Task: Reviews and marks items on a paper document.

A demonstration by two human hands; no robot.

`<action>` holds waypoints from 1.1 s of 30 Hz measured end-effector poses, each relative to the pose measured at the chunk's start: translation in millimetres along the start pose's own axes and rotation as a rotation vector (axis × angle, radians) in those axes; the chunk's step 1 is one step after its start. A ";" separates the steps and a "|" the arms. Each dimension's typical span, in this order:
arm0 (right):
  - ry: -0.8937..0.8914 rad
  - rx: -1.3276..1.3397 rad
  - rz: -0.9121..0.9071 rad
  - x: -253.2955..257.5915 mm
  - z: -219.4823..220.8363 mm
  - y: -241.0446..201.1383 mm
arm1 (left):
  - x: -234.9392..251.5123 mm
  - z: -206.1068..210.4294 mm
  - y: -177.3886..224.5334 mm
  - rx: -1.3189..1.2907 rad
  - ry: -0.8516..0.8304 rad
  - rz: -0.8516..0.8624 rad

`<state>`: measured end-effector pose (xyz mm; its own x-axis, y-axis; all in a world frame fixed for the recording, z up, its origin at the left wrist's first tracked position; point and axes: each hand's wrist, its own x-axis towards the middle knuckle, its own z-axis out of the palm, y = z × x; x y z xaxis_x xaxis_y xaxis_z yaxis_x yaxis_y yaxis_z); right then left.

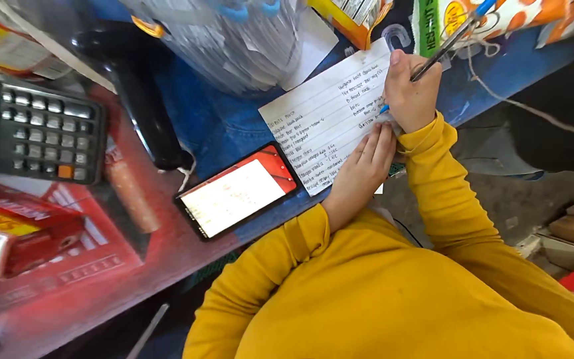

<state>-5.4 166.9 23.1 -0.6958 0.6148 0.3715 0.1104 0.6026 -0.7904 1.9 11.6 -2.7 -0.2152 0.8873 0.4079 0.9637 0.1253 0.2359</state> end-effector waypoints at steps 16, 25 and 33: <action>-0.055 0.226 0.152 4.3 -7.4 2.8 | -2.4 2.2 -0.8 0.010 0.002 0.018; 0.028 0.661 0.282 9.1 -15.5 4.6 | 3.0 -5.6 0.6 0.197 -0.129 0.055; -0.055 0.618 0.231 8.8 -13.8 8.7 | 4.0 -8.9 -0.1 0.217 -0.154 0.071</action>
<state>-0.7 184.5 26.2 -0.7401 0.6563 0.1465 -0.1548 0.0456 -0.9869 -0.5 11.2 6.8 -0.1356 0.9523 0.2733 0.9904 0.1381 0.0103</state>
